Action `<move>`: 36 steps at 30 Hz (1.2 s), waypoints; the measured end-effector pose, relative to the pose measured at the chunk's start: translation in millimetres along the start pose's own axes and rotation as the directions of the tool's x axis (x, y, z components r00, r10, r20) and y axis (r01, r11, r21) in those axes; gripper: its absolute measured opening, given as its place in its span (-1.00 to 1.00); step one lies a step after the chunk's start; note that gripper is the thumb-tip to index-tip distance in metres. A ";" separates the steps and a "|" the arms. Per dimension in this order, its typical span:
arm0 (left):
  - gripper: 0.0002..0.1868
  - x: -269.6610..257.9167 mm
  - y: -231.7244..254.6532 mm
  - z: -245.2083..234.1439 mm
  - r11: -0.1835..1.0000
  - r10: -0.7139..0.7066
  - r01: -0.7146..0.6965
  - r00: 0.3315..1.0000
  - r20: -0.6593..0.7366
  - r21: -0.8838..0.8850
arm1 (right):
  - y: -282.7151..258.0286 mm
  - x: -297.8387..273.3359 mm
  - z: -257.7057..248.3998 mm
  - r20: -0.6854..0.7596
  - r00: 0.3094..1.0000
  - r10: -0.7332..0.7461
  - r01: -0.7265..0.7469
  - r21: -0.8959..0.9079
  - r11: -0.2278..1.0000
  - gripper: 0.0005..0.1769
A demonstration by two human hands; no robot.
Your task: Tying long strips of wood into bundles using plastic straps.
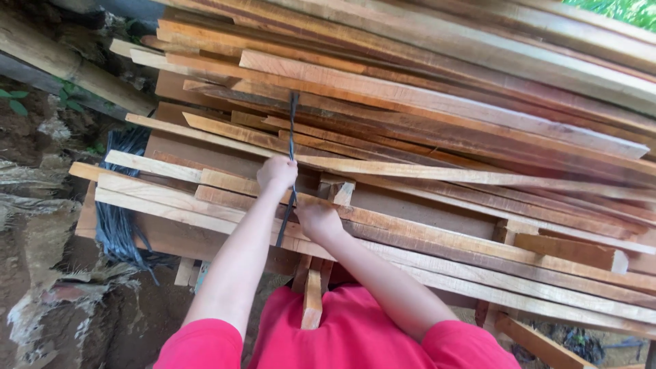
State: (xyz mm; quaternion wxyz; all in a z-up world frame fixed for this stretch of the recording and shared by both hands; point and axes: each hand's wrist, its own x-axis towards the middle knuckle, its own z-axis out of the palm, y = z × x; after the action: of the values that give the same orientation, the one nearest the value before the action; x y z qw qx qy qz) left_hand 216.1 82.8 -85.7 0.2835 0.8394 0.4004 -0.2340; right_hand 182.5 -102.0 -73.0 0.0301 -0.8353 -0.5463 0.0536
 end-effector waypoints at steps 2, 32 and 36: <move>-0.66 -15.6 -6.5 -19.4 0.990 0.069 -0.068 0.998 0.005 -0.123 | -4.3 0.5 19.3 -0.015 1.000 -0.019 0.019 -0.032 0.999 -0.76; -0.68 -134.3 -56.5 7.4 0.688 0.435 -0.511 0.859 -0.271 -0.515 | 26.1 130.6 122.8 0.683 0.468 0.561 -0.631 0.703 -0.330 -0.76; -0.70 -163.1 -43.4 -12.5 0.636 0.458 -0.557 0.829 -0.319 -0.534 | 42.9 136.9 188.3 0.368 0.911 0.184 -0.231 0.087 0.969 -0.62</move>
State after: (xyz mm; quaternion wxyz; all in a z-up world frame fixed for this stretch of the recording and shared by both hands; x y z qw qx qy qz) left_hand 90.3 25.6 12.0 0.5594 0.7964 0.2212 0.0619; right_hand 252.8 4.6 -272.3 -0.0216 -0.8612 -0.4461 0.2426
